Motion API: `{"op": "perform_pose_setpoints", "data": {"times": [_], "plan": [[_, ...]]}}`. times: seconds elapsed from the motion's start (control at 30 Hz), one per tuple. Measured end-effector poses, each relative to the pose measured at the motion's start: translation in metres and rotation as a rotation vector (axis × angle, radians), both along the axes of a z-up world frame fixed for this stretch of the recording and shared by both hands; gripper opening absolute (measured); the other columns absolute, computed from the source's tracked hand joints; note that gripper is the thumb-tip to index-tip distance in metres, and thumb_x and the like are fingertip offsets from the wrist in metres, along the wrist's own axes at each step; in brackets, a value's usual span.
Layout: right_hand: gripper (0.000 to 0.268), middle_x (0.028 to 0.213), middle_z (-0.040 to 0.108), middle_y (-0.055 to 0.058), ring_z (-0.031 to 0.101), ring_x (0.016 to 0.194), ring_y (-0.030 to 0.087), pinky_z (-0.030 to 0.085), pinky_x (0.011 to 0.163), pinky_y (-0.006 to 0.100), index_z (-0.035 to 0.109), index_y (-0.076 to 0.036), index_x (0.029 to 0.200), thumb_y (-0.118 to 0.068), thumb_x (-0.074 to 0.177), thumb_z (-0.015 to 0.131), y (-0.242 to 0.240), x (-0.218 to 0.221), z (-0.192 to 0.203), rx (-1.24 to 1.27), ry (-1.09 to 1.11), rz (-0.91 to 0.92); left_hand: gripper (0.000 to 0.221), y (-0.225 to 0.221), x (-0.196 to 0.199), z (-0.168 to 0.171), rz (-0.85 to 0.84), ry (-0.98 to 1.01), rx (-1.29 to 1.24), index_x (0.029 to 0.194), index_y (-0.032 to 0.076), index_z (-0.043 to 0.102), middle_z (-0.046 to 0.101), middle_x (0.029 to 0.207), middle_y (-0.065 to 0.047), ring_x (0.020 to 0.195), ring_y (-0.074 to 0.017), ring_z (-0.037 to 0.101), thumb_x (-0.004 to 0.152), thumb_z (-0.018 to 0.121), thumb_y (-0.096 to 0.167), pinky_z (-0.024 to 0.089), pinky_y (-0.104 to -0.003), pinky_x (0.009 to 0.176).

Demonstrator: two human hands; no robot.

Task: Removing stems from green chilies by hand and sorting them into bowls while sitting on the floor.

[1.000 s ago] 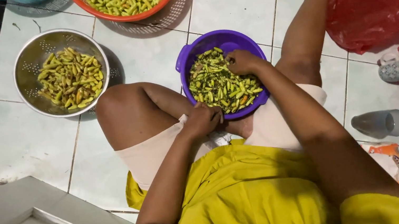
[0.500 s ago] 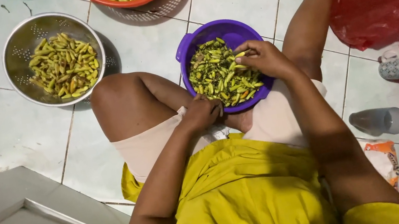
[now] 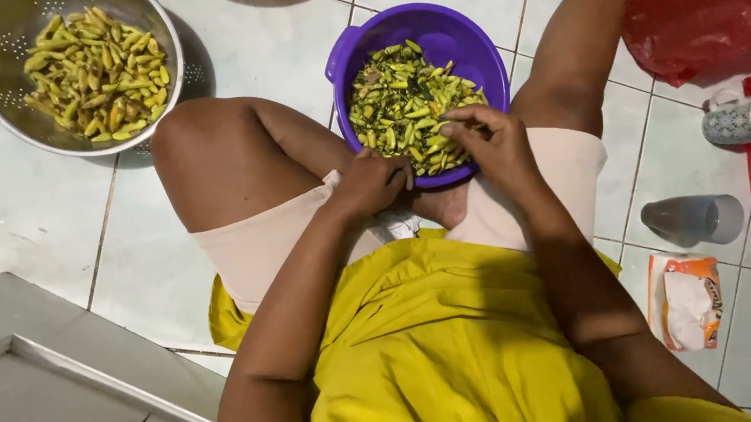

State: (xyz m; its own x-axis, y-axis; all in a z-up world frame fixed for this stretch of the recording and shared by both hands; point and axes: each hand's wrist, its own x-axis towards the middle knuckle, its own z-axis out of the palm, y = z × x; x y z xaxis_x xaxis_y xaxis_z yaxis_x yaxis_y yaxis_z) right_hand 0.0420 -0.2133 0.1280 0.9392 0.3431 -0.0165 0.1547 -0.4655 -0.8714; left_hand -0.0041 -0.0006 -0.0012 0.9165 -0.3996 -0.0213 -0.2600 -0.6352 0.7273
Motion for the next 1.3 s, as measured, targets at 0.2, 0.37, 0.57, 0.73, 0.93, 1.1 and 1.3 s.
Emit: {"op": "perform_pose_setpoints", "data": {"times": [0.2,0.37,0.57,0.73,0.93,1.1,1.3], "plan": [[0.021,0.094,0.078,0.010,0.074,0.092,0.025,0.056,0.082,0.040,0.079,-0.013,0.106,-0.017,0.087,0.086,0.014,-0.026,-0.039,-0.143,0.011,0.051,0.037,0.001,0.000,-0.002,0.041,0.036,-0.045,0.127,0.015,0.068,0.073,0.087,-0.024,0.105,-0.0405,0.065,0.097,0.054,0.030,0.043,-0.047,0.102],[0.019,0.093,0.076,0.014,0.074,0.093,0.035,0.057,0.082,0.046,0.078,-0.011,0.104,-0.018,0.088,0.086,0.023,-0.031,-0.048,-0.145,-0.019,0.056,0.035,0.000,0.002,-0.010,0.037,0.049,-0.023,0.117,0.014,0.071,0.071,0.086,-0.025,0.105,-0.0428,0.063,0.098,0.053,0.038,0.043,-0.049,0.101],[0.019,0.089,0.073,0.014,0.072,0.091,0.036,0.056,0.080,0.045,0.075,-0.011,0.101,-0.022,0.090,0.085,0.021,-0.033,-0.055,-0.167,-0.075,0.059,0.034,0.000,0.000,0.003,0.038,0.044,0.007,0.111,0.014,0.073,0.069,0.085,-0.025,0.105,-0.0441,0.062,0.097,0.056,0.039,0.045,-0.050,0.099],[0.020,0.089,0.071,0.014,0.072,0.091,0.037,0.055,0.080,0.047,0.074,-0.011,0.101,-0.025,0.091,0.085,0.021,-0.032,-0.057,-0.161,-0.054,0.089,0.035,-0.002,0.001,-0.006,0.043,0.038,-0.006,0.111,0.017,0.074,0.068,0.082,-0.024,0.104,-0.0432,0.063,0.097,0.053,0.042,0.046,-0.049,0.099],[0.014,0.083,0.072,0.011,0.068,0.085,0.026,0.052,0.078,0.041,0.074,-0.012,0.096,-0.020,0.090,0.083,0.016,-0.027,-0.050,-0.125,0.019,0.203,0.026,-0.002,-0.001,-0.012,0.013,0.055,-0.004,0.083,0.011,0.069,0.070,0.077,-0.018,0.107,-0.0353,0.064,0.088,0.063,0.036,0.043,-0.042,0.104],[0.008,0.081,0.072,0.004,0.060,0.083,0.015,0.050,0.079,0.035,0.075,-0.012,0.091,-0.018,0.089,0.079,0.018,-0.024,-0.035,-0.071,0.171,0.211,0.027,0.000,-0.002,0.003,-0.039,0.067,0.019,0.082,0.011,0.068,0.070,0.075,-0.021,0.104,-0.0367,0.066,0.089,0.061,0.035,0.042,-0.043,0.105],[0.009,0.086,0.075,0.006,0.063,0.087,0.016,0.050,0.083,0.035,0.077,-0.009,0.096,-0.016,0.091,0.080,0.006,-0.005,-0.055,-0.007,0.231,0.308,0.023,-0.001,0.003,-0.011,-0.039,0.115,-0.014,0.084,0.017,0.069,0.070,0.081,-0.017,0.110,-0.0354,0.060,0.090,0.059,0.036,0.042,-0.042,0.104]]}}
